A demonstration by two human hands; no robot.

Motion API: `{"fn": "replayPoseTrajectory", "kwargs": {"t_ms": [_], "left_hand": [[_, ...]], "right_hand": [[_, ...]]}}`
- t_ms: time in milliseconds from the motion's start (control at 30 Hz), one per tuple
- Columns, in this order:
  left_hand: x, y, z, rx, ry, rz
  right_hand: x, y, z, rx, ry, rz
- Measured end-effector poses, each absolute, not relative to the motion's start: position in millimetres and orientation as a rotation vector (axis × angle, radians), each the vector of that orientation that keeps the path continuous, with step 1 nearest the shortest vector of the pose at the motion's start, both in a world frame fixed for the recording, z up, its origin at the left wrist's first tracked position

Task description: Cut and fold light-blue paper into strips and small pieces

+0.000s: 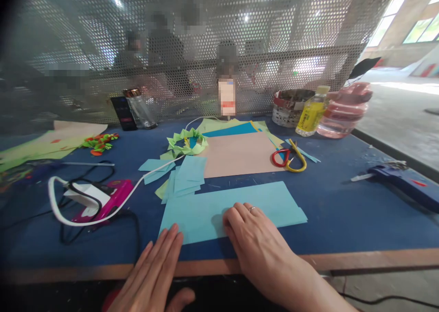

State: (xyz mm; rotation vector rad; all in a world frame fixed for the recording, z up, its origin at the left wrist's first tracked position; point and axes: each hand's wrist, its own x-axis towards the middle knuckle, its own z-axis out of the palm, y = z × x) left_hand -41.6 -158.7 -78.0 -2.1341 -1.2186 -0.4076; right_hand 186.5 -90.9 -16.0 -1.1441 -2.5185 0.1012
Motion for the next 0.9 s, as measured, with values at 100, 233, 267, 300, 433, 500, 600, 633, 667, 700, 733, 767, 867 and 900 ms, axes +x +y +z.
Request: {"fn": "replayPoseTrajectory", "kwargs": {"t_ms": [100,233,267,300,433,500,600,633,667,700,733,767,867,900], "left_hand": [[-49.2,-161.7,-77.1,-2.105,-1.234,-0.392],[-56.6,-166.4,-78.5,-2.069,-1.266,-0.383],[-58.3,-167.3,-79.0,-2.067,-1.267,-0.379],[-60.0,-168.2,-79.6,-2.067,-1.266,-0.376],[-62.8,-169.4,-82.3,-2.073,-1.277,-0.378],[-56.2,-167.2,-83.2,-2.066,-1.296,-0.389],[-29.9,-158.5,-83.1,-2.068,-1.268,-0.446],[-17.9,-154.4,-82.8,-2.093,-1.23,-0.474],[-5.7,-150.0,-82.5,-2.131,-1.166,-0.497],[5.8,-145.7,-82.4,-2.142,-1.143,-0.542],[15.8,-141.8,-82.4,-2.154,-1.12,-0.577],[23.4,-138.5,-82.6,-2.167,-1.078,-0.605],[29.6,-133.6,-84.2,-2.158,-1.103,-0.643],[26.8,-133.7,-84.6,-2.155,-1.126,-0.631]], "right_hand": [[187.2,-91.5,-15.6,-1.144,-2.531,0.136],[187.7,-91.4,-14.7,-1.157,-2.522,0.134],[187.6,-91.1,-15.0,-1.159,-2.521,0.132],[187.5,-90.8,-15.4,-1.159,-2.519,0.133],[186.4,-90.6,-17.0,-1.167,-2.524,0.161],[185.8,-91.5,-16.8,-1.171,-2.525,0.169],[185.7,-92.9,-17.2,-1.171,-2.521,0.164],[186.2,-93.2,-18.1,-1.169,-2.516,0.16],[187.0,-93.4,-19.5,-1.159,-2.511,0.157],[188.2,-93.5,-21.2,-1.147,-2.504,0.149],[189.5,-93.5,-23.1,-1.126,-2.495,0.132],[190.8,-93.5,-24.8,-1.104,-2.488,0.11],[193.2,-93.0,-26.6,-1.065,-2.487,0.061],[193.2,-92.8,-25.7,-1.062,-2.49,0.056]]}}
